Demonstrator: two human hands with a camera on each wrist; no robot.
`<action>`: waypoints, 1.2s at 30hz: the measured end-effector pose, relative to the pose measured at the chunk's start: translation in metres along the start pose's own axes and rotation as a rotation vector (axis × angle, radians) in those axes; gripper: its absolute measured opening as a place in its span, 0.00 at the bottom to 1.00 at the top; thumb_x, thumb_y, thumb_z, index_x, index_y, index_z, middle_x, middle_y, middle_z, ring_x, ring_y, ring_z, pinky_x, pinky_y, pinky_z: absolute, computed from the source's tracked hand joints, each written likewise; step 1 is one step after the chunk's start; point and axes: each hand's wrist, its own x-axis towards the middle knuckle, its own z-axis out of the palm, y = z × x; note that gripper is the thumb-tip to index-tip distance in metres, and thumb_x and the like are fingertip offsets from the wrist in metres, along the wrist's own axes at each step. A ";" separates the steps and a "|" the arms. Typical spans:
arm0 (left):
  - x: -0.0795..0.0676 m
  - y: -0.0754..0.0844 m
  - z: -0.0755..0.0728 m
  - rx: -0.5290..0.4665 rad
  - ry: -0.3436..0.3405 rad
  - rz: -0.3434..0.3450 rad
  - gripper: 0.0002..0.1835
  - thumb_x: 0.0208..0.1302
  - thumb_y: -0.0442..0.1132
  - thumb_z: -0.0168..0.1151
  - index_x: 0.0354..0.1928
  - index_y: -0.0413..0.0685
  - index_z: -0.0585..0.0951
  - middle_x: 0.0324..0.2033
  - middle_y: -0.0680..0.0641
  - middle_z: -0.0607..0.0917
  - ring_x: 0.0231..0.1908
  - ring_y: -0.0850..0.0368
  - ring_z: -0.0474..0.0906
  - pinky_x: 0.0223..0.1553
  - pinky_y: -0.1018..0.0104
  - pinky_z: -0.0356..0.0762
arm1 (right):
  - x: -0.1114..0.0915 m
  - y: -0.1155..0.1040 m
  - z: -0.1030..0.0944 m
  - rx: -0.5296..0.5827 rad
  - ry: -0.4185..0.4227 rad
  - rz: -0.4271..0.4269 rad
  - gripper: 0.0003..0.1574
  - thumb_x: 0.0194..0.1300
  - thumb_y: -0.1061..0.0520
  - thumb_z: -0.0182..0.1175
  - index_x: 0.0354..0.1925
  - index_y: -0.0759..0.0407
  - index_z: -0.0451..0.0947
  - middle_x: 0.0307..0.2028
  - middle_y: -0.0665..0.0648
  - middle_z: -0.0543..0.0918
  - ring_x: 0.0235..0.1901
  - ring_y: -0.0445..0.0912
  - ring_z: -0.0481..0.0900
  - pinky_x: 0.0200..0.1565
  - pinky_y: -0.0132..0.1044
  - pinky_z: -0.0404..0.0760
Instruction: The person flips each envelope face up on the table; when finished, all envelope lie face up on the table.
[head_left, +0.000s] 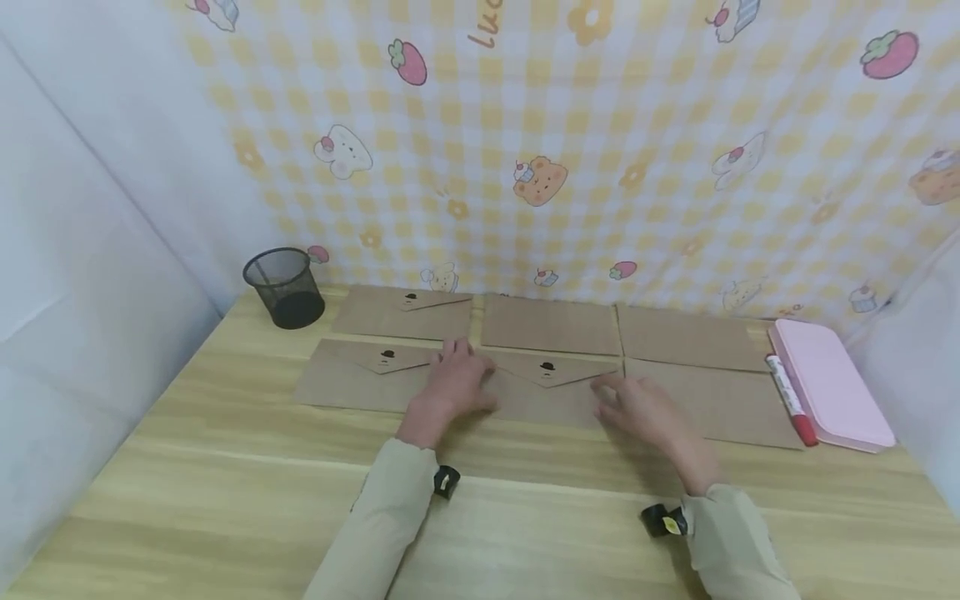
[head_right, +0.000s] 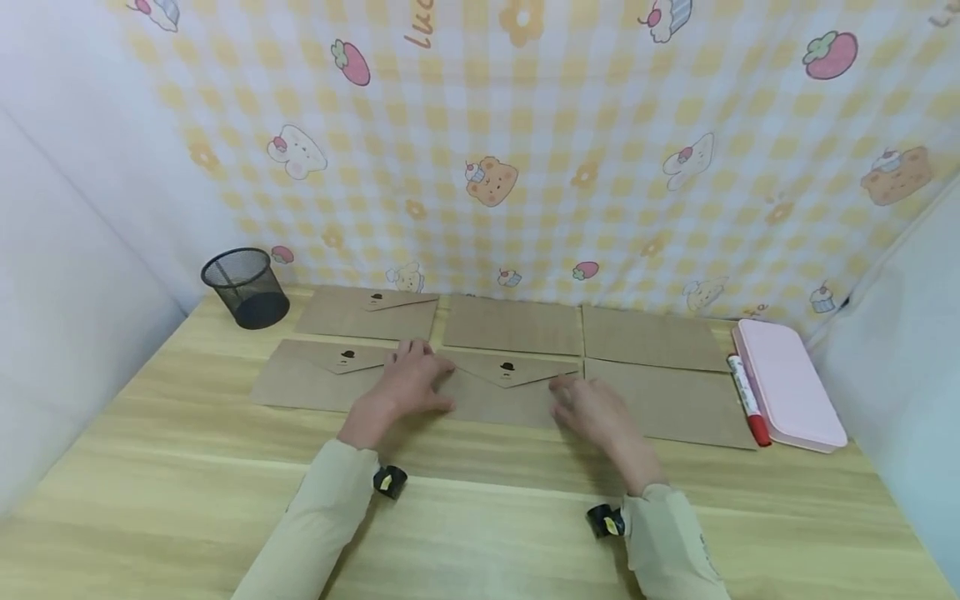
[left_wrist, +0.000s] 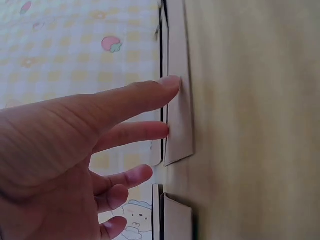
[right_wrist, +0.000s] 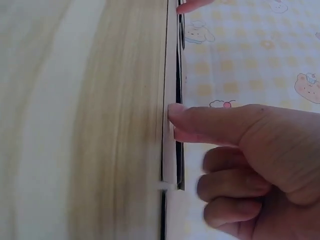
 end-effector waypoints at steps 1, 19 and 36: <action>0.003 0.000 -0.001 -0.015 0.002 0.002 0.29 0.47 0.49 0.73 0.53 0.48 0.80 0.45 0.44 0.69 0.48 0.48 0.57 0.48 0.53 0.59 | 0.001 0.000 -0.001 0.005 0.006 0.004 0.21 0.59 0.58 0.63 0.50 0.65 0.75 0.22 0.58 0.78 0.18 0.47 0.73 0.24 0.42 0.75; 0.077 -0.017 -0.033 -0.145 -0.017 0.025 0.24 0.63 0.46 0.58 0.61 0.53 0.73 0.61 0.47 0.70 0.62 0.44 0.57 0.63 0.41 0.42 | 0.039 0.022 -0.036 0.103 0.161 0.056 0.15 0.61 0.60 0.60 0.43 0.70 0.78 0.40 0.67 0.80 0.44 0.62 0.75 0.46 0.56 0.72; 0.076 -0.018 -0.010 -0.145 -0.130 0.008 0.31 0.61 0.48 0.61 0.65 0.49 0.67 0.64 0.49 0.66 0.68 0.47 0.48 0.65 0.43 0.35 | 0.066 0.046 -0.022 0.144 0.070 0.053 0.35 0.52 0.71 0.63 0.59 0.74 0.66 0.56 0.74 0.69 0.59 0.66 0.60 0.58 0.59 0.61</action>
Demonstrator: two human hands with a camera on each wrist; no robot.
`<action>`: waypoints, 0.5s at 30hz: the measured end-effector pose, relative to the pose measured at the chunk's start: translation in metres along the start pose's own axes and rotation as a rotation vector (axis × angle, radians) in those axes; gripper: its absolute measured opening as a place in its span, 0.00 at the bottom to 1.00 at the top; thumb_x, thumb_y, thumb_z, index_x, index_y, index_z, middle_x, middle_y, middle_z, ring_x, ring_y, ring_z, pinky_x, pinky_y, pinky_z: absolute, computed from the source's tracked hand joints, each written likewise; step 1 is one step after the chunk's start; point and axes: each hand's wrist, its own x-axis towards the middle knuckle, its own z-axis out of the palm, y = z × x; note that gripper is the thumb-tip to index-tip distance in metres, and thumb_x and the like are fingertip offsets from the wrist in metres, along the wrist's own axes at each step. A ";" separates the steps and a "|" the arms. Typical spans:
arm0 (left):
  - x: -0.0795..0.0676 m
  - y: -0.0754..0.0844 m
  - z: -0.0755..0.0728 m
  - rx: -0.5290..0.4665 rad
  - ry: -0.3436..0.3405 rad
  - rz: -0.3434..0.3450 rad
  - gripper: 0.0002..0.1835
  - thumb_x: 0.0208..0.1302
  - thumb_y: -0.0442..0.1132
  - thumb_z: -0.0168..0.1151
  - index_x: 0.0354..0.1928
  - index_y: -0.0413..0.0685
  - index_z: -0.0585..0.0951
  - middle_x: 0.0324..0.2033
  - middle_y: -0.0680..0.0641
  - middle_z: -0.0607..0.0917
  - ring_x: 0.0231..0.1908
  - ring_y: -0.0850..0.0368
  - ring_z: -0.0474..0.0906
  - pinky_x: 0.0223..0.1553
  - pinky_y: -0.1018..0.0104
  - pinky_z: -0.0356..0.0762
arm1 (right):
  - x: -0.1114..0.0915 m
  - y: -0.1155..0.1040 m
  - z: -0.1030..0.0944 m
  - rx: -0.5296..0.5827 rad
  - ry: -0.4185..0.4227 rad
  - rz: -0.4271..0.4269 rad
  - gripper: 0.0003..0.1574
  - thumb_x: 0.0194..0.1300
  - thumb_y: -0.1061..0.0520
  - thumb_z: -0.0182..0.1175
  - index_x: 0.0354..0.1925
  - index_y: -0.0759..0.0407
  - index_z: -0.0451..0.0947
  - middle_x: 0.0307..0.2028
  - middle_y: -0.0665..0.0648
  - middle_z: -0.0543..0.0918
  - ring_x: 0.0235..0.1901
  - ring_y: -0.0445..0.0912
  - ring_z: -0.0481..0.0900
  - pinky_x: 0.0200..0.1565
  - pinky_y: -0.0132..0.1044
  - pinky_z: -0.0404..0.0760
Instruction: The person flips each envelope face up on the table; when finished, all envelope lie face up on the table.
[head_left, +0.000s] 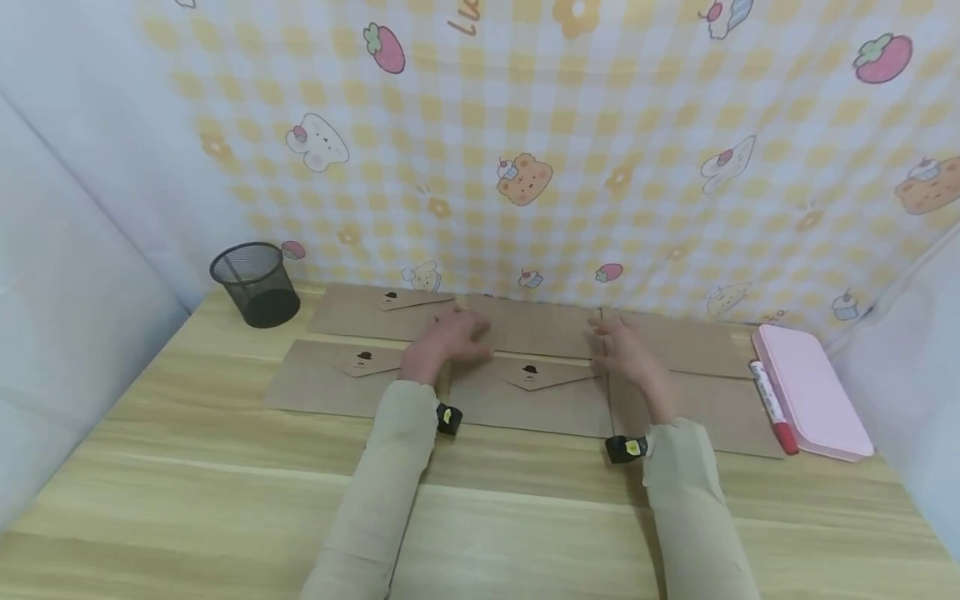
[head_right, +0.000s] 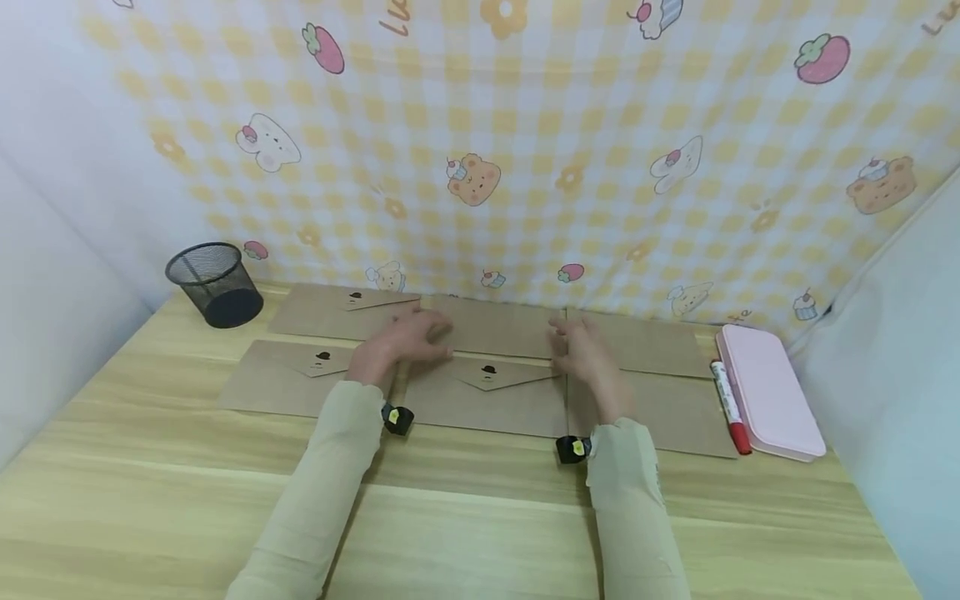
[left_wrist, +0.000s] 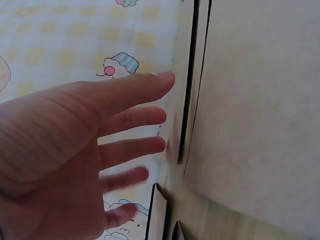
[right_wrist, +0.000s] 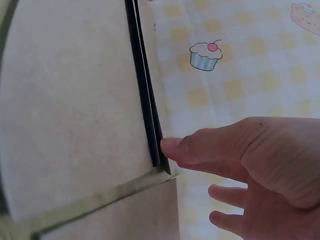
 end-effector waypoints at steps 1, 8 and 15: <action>0.001 0.000 0.000 -0.002 0.004 0.000 0.31 0.60 0.47 0.62 0.65 0.49 0.66 0.64 0.49 0.67 0.67 0.48 0.52 0.65 0.44 0.36 | 0.000 0.001 0.001 -0.002 0.008 0.002 0.34 0.51 0.72 0.63 0.58 0.74 0.67 0.54 0.73 0.71 0.57 0.66 0.62 0.57 0.59 0.62; 0.005 0.001 0.004 -0.010 0.052 -0.032 0.26 0.62 0.37 0.59 0.63 0.46 0.69 0.62 0.47 0.70 0.65 0.48 0.57 0.66 0.49 0.43 | 0.004 0.004 0.009 -0.094 0.038 -0.014 0.23 0.48 0.74 0.62 0.47 0.74 0.77 0.46 0.70 0.78 0.49 0.63 0.69 0.53 0.55 0.68; 0.007 0.002 0.004 0.005 0.086 -0.028 0.23 0.61 0.39 0.61 0.59 0.46 0.74 0.58 0.47 0.74 0.63 0.44 0.56 0.64 0.46 0.46 | 0.005 0.007 0.008 -0.047 0.038 -0.046 0.13 0.57 0.73 0.54 0.42 0.73 0.79 0.42 0.70 0.79 0.47 0.63 0.73 0.49 0.55 0.71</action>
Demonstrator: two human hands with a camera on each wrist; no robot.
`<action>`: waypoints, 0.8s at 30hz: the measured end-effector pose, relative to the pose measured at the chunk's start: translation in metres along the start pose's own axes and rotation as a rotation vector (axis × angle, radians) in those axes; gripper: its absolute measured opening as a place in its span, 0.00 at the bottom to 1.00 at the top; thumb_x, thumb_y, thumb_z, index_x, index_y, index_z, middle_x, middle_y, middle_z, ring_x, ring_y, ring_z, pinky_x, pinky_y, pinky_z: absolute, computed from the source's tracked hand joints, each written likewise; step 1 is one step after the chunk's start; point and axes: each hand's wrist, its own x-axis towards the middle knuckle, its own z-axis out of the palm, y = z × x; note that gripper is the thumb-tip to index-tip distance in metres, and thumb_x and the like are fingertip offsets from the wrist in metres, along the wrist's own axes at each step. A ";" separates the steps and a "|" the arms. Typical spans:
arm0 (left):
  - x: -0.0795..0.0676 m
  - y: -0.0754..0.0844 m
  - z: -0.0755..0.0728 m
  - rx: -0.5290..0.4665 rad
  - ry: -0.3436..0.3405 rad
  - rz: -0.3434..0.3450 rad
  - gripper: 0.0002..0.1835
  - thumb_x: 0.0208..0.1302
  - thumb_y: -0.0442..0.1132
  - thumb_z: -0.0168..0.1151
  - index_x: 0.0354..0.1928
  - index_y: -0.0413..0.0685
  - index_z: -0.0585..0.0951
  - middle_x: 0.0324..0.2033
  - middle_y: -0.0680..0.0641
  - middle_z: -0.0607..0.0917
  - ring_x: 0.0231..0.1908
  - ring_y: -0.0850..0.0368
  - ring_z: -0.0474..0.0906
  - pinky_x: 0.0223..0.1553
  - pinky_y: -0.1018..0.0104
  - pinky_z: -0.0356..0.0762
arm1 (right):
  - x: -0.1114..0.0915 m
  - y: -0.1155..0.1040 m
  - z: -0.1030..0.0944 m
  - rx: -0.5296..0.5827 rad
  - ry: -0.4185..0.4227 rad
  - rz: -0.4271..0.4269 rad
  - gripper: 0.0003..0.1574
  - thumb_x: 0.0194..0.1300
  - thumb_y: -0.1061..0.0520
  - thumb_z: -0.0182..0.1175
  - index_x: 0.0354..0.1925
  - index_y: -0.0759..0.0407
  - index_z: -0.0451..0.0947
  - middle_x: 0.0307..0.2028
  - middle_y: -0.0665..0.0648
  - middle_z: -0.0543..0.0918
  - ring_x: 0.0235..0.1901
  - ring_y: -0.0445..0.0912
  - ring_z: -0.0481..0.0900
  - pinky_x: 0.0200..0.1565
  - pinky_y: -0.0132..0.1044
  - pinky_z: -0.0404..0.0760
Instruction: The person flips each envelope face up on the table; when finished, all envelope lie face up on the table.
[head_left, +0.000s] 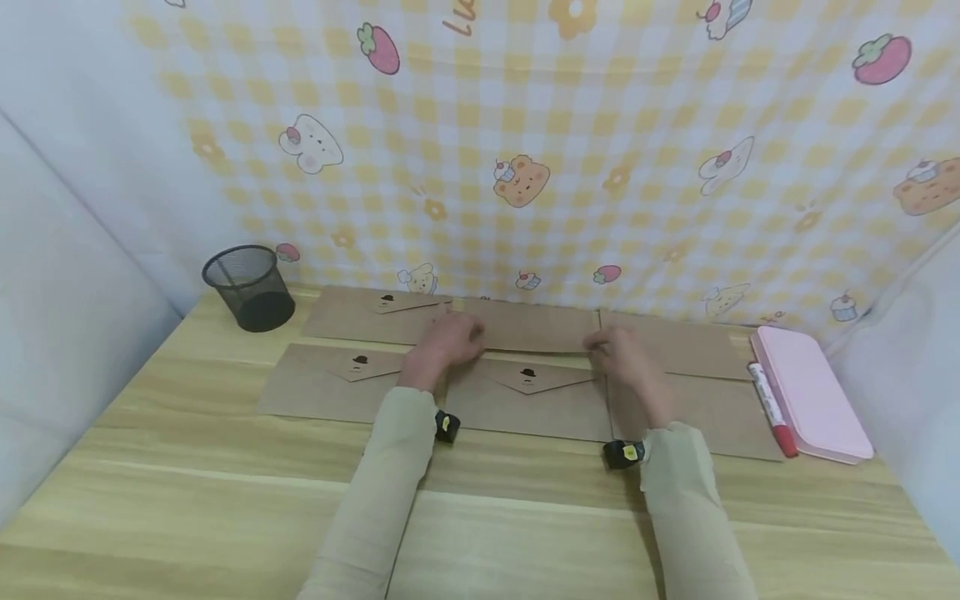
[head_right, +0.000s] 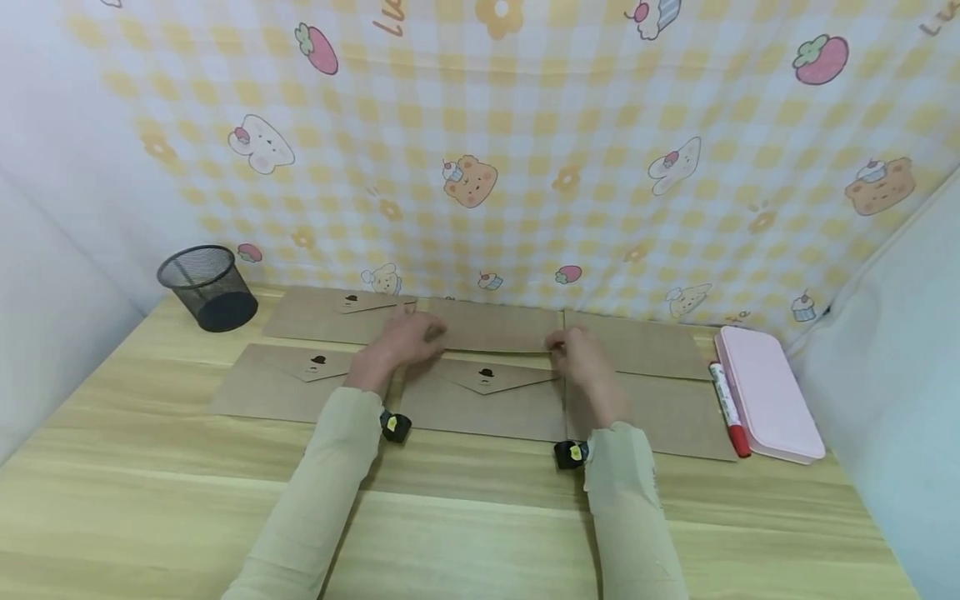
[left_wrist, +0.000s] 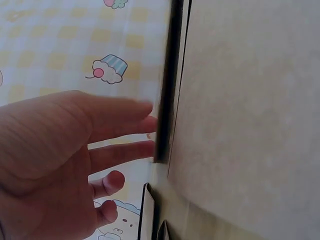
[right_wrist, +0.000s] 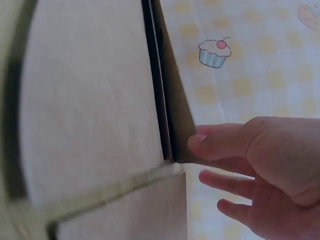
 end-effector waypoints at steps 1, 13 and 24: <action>0.000 0.000 0.000 0.001 0.001 0.001 0.23 0.60 0.39 0.62 0.59 0.46 0.74 0.57 0.47 0.75 0.62 0.44 0.58 0.64 0.47 0.49 | 0.000 0.001 -0.001 0.006 0.009 -0.010 0.12 0.59 0.73 0.53 0.41 0.74 0.79 0.41 0.70 0.79 0.46 0.63 0.74 0.49 0.55 0.72; 0.003 -0.018 -0.010 -0.219 -0.017 0.049 0.16 0.67 0.45 0.55 0.50 0.44 0.80 0.47 0.44 0.81 0.48 0.50 0.75 0.53 0.56 0.70 | -0.006 0.006 -0.010 0.247 0.115 0.099 0.10 0.68 0.61 0.52 0.40 0.69 0.64 0.40 0.68 0.77 0.42 0.59 0.76 0.37 0.45 0.76; -0.001 -0.016 -0.011 -0.291 0.148 -0.029 0.19 0.66 0.48 0.55 0.32 0.41 0.62 0.36 0.42 0.66 0.27 0.54 0.61 0.26 0.64 0.64 | -0.003 -0.001 -0.002 0.247 0.299 0.011 0.11 0.69 0.60 0.51 0.37 0.65 0.60 0.36 0.67 0.78 0.37 0.59 0.80 0.30 0.41 0.78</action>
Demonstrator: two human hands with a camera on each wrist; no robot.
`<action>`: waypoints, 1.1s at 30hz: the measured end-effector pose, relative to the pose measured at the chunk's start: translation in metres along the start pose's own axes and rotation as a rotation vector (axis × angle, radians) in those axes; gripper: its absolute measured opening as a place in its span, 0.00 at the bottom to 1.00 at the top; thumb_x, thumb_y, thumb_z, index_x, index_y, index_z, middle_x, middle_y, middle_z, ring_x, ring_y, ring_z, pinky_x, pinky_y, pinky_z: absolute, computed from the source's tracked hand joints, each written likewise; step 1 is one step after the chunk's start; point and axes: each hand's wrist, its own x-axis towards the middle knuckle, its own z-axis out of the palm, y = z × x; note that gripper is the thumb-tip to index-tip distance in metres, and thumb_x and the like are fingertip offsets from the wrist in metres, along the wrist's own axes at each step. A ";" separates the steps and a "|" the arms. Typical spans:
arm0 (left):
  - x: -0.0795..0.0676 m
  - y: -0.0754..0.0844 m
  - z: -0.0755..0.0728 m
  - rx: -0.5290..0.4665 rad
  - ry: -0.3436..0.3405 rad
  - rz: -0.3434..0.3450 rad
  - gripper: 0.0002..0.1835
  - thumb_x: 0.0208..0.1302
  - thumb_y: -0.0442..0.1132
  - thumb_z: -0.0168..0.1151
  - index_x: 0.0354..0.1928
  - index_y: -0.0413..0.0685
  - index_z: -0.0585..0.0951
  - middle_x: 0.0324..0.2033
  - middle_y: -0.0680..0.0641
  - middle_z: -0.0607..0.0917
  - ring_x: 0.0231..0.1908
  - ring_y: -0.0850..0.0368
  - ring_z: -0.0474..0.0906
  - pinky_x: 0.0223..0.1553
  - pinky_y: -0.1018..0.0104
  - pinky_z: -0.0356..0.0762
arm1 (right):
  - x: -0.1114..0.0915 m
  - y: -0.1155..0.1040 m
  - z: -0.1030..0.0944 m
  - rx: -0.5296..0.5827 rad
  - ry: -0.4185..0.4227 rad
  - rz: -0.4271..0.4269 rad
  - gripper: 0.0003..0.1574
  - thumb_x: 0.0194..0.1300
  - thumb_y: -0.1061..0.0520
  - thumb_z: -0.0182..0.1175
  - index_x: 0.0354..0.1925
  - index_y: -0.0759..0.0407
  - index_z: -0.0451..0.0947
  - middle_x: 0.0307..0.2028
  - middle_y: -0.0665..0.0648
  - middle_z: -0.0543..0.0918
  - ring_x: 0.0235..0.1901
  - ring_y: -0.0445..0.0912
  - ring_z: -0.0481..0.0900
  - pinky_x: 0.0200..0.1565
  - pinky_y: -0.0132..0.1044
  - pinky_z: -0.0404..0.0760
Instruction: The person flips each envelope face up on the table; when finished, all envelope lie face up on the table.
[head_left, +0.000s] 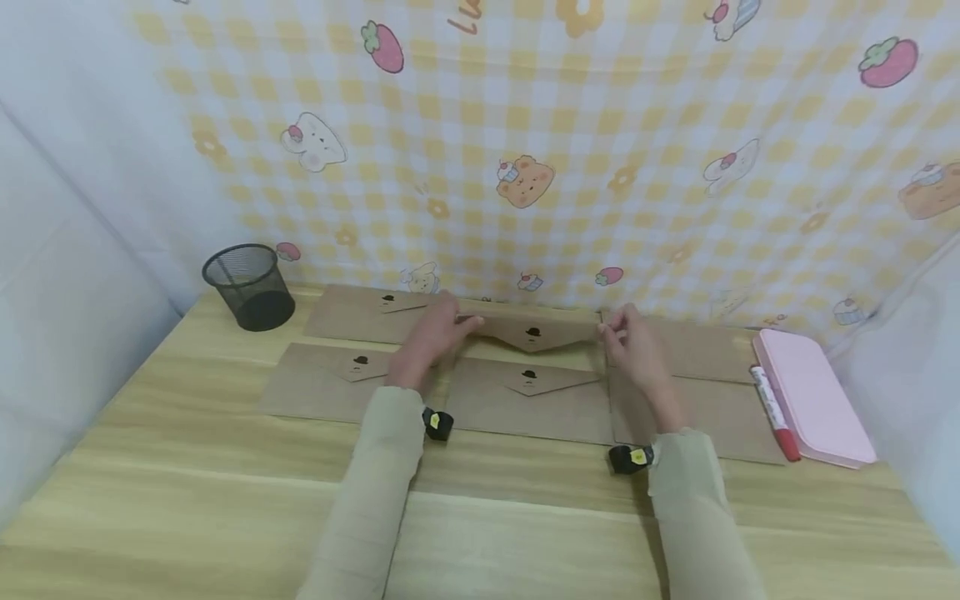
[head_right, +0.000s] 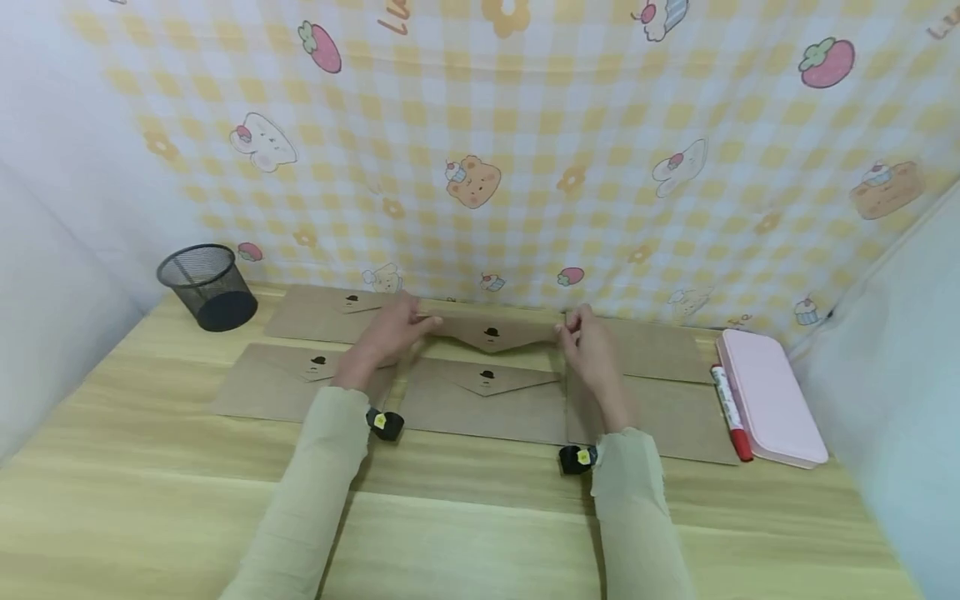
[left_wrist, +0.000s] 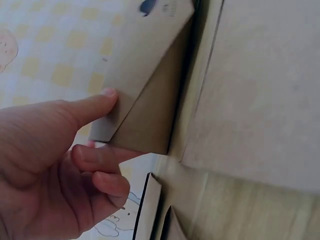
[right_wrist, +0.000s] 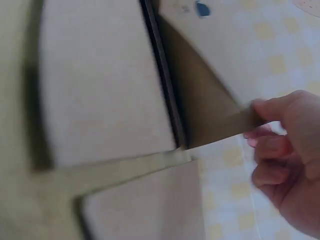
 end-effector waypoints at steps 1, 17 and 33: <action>0.000 0.001 0.002 0.003 0.016 -0.002 0.19 0.66 0.48 0.55 0.30 0.41 0.61 0.36 0.42 0.65 0.26 0.55 0.59 0.25 0.65 0.62 | 0.000 0.001 0.000 0.000 0.019 -0.022 0.10 0.69 0.61 0.51 0.36 0.65 0.61 0.35 0.65 0.77 0.37 0.58 0.80 0.31 0.41 0.79; -0.001 0.009 0.012 -0.051 0.181 0.025 0.14 0.69 0.44 0.51 0.39 0.40 0.62 0.22 0.48 0.62 0.23 0.54 0.60 0.24 0.64 0.61 | 0.004 0.005 0.008 -0.033 0.249 -0.322 0.08 0.61 0.73 0.54 0.37 0.65 0.77 0.35 0.60 0.81 0.13 0.38 0.64 0.16 0.27 0.65; 0.005 0.008 0.009 -0.091 0.337 0.132 0.08 0.62 0.28 0.55 0.41 0.39 0.68 0.28 0.41 0.74 0.26 0.52 0.67 0.27 0.62 0.70 | 0.005 0.002 0.012 -0.021 0.426 -0.376 0.10 0.56 0.75 0.59 0.34 0.66 0.80 0.29 0.60 0.82 0.11 0.38 0.58 0.16 0.24 0.60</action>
